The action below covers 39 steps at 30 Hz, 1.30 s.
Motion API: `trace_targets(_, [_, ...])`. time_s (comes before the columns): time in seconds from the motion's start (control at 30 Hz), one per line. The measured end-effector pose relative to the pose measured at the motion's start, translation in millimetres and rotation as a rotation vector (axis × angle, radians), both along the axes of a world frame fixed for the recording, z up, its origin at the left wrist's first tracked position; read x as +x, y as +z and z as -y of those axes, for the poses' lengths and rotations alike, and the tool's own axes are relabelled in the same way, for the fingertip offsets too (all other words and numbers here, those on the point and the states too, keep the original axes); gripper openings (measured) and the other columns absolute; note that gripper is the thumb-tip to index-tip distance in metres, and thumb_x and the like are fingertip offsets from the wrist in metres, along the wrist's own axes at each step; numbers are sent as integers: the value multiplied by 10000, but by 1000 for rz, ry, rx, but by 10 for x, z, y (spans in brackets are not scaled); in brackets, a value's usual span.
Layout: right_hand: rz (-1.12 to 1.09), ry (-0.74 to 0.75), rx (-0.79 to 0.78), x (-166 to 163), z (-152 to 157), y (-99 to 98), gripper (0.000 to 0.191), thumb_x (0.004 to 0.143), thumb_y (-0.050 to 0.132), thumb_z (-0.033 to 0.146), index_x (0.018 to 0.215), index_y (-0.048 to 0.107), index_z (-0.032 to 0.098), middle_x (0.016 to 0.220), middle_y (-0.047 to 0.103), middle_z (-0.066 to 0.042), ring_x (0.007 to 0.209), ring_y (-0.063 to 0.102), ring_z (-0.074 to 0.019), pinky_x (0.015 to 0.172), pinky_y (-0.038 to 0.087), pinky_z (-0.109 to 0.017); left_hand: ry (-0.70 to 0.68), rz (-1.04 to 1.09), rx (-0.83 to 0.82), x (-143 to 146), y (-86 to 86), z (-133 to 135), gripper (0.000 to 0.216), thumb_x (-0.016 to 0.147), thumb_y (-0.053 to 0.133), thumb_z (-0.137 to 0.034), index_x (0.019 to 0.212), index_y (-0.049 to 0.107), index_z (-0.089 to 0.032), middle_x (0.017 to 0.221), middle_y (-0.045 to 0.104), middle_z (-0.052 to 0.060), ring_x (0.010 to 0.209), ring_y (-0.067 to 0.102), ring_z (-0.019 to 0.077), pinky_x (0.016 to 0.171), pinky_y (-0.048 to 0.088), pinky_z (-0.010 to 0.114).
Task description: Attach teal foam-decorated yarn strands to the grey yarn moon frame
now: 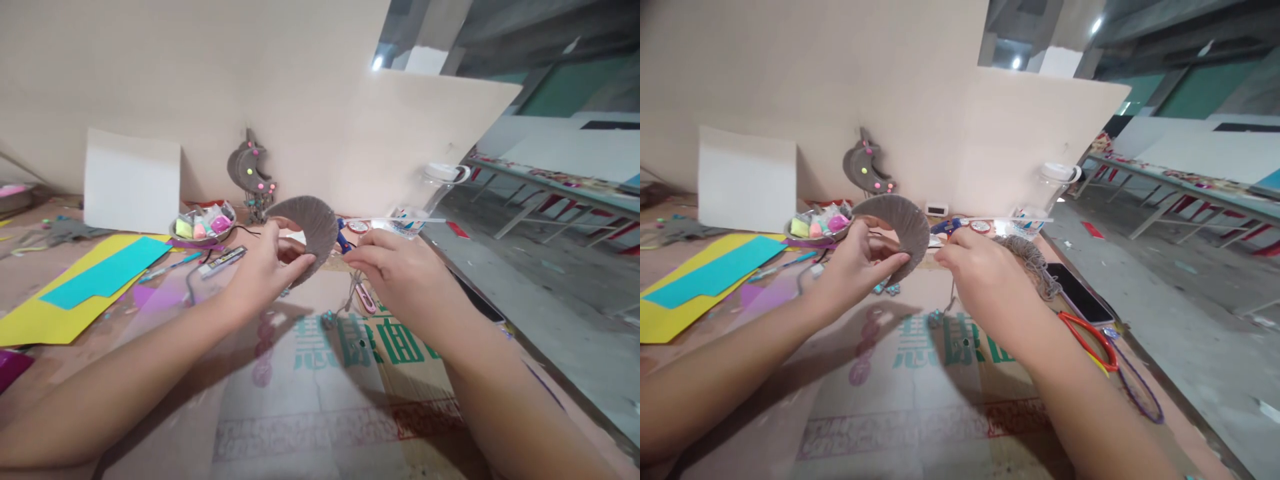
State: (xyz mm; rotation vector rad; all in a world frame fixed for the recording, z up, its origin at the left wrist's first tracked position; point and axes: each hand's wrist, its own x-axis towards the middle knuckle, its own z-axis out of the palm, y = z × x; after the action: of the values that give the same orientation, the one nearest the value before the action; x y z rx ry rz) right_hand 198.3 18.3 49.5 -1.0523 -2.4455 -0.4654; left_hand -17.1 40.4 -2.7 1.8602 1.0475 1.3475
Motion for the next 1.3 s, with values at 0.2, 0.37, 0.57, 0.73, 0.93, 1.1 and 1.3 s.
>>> trace_targets(0.2, [-311, 75, -28, -114, 52, 76, 169, 917, 543, 232, 950, 707, 252, 929, 691, -34, 835, 646, -166, 713, 486, -298, -52, -333, 268, -7, 47, 41, 147, 861, 500, -86, 840, 612, -179, 791, 575, 9, 724, 548, 115, 668, 431, 244])
trace_targets(0.37, [-375, 119, -83, -212, 130, 58, 161, 905, 558, 203, 973, 698, 244, 965, 705, -39, 924, 654, -183, 802, 501, -335, -23, -426, 333, 79, 28, 152, 176, 868, 552, -177, 997, 672, -185, 909, 590, 50, 846, 581, 165, 757, 458, 295])
trace_targets(0.57, [-379, 159, -82, -208, 128, 51, 179, 916, 534, 184, 1016, 679, 218, 1013, 684, -50, 952, 638, -165, 838, 491, -312, -8, -355, 267, 111, 27, 184, 161, 903, 567, -269, 837, 687, -184, 790, 583, 20, 754, 558, 143, 703, 435, 265])
trace_targets(0.73, [-339, 95, -23, -112, 82, 89, 113, 897, 570, 215, 983, 643, 208, 976, 670, -57, 911, 625, -180, 785, 474, -311, 17, -308, 195, 43, 137, 182, 146, 889, 597, -288, 835, 691, -190, 760, 580, 1, 754, 553, 131, 716, 426, 255])
trace_targets(0.93, [-322, 4, -289, -111, 3, -14, 198, 861, 632, 368, 964, 613, 200, 867, 655, -40, 750, 598, -165, 666, 452, -305, 51, -307, 231, -1, 202, 208, 172, 896, 580, -329, 836, 704, -227, 753, 589, -1, 762, 544, 143, 701, 423, 265])
trace_targets(1.1, [-671, 141, -771, -168, -54, -128, 579, 843, 639, 323, 1365, 397, 263, 1180, 624, -90, 521, 539, -71, 422, 437, -232, 38, -329, 247, 3, 201, 201, 182, 905, 563, -312, 841, 705, -217, 854, 637, 24, 872, 588, 165, 738, 447, 276])
trace_targets(1.3, [-859, 224, -1096, -215, -112, -190, 571, 854, 552, 181, 1379, 342, 258, 866, 666, 8, 392, 494, -47, 312, 358, -171, 29, -363, 308, 2, 207, 198, 171, 905, 566, -293, 849, 711, -223, 883, 656, 28, 889, 598, 168, 754, 459, 281])
